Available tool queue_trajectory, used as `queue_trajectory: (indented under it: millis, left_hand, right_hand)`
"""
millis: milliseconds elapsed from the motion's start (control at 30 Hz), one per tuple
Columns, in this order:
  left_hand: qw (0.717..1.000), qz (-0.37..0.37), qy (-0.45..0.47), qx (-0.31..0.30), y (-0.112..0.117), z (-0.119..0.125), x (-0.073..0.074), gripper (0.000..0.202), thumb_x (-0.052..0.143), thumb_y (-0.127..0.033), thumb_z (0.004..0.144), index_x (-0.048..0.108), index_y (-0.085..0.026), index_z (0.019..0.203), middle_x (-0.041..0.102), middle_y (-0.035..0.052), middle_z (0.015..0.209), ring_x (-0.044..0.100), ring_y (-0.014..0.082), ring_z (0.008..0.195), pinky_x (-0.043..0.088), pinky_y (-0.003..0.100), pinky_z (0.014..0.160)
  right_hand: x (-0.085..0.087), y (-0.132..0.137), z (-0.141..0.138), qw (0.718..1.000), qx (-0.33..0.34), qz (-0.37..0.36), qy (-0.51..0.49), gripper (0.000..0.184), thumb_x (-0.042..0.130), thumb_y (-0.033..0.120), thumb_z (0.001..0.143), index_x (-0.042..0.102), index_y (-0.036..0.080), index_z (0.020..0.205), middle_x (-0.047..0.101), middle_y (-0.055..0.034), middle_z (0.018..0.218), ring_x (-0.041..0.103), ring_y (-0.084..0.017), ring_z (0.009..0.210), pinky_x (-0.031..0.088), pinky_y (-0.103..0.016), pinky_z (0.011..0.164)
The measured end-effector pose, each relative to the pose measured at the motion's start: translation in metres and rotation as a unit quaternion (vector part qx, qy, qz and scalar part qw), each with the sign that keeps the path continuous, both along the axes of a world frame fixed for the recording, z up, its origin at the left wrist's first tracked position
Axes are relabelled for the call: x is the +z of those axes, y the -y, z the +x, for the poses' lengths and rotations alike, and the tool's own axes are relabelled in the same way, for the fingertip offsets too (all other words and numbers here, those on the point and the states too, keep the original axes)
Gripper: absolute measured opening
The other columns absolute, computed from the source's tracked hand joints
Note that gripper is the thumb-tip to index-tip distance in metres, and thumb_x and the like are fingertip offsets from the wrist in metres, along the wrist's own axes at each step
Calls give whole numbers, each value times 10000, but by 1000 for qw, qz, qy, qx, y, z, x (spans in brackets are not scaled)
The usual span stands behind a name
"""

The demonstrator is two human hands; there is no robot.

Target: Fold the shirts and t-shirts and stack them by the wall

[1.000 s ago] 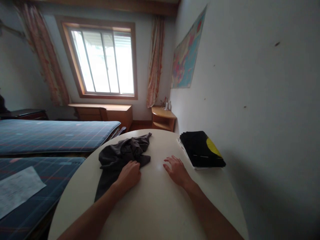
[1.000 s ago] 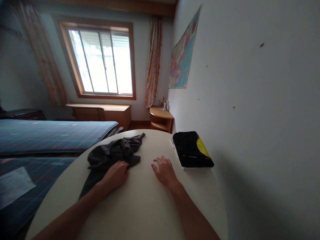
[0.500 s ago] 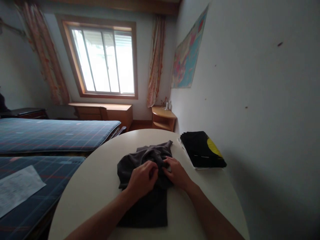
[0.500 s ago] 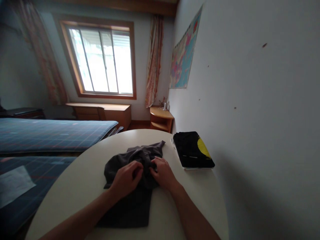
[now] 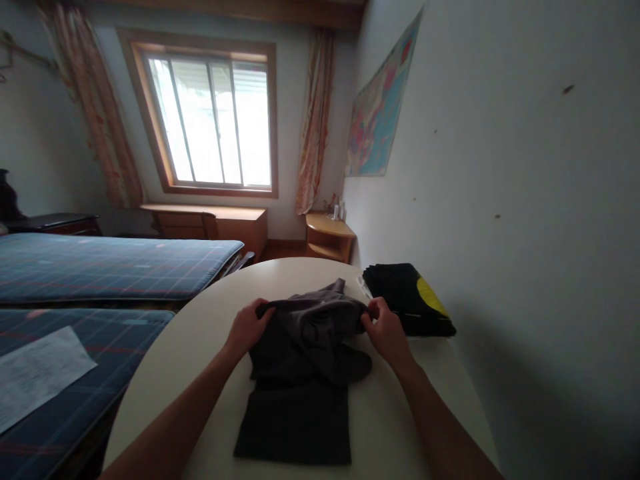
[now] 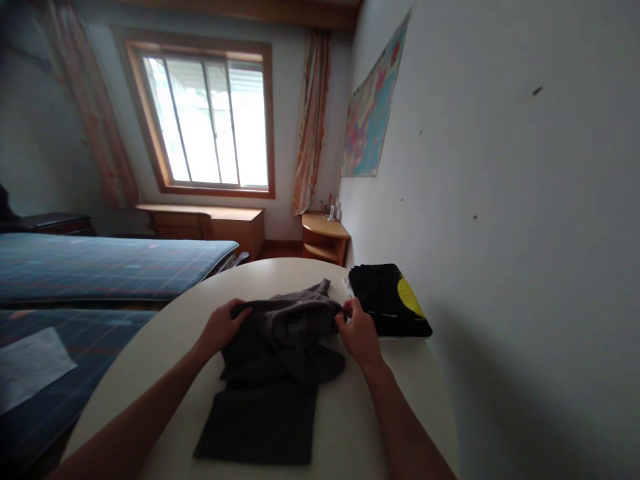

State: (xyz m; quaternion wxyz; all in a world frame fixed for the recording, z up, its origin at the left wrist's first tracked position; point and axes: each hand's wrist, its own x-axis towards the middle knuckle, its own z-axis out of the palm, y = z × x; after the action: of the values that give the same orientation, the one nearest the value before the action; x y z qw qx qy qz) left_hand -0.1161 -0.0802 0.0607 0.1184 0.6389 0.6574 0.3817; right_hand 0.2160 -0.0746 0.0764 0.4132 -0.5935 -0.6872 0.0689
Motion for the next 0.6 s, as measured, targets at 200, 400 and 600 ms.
queue_trajectory:
  millis: [200, 400, 600]
  left_hand:
    - [976, 188, 68, -86, 20, 22, 18, 185, 597, -385, 862, 645, -212, 908, 688, 20, 892, 639, 187, 846, 495, 301, 822]
    - [939, 209, 59, -267, 51, 59, 20, 128, 626, -243, 865, 623, -226, 992, 667, 29, 996, 629, 171, 953, 484, 284, 883]
    - [953, 153, 71, -250, 50, 60, 14, 476, 640, -189, 798, 491, -247, 1246, 628, 55, 1210, 629, 184, 1038, 493, 309, 911]
  right_hand:
    - [10, 16, -16, 986, 83, 139, 47, 345, 430, 312, 906, 552, 190, 1204, 624, -116, 1218, 569, -256, 1158, 412, -436, 1026]
    - [13, 43, -57, 962, 220, 117, 113, 648, 618, 421, 868, 399, 202, 1437, 537, -111, 1385, 396, -287, 1362, 225, -529, 1164]
    - [12, 31, -48, 980, 166, 106, 14, 153, 505, 281, 908, 645, 221, 926, 700, -44, 912, 637, -221, 948, 377, -455, 1052]
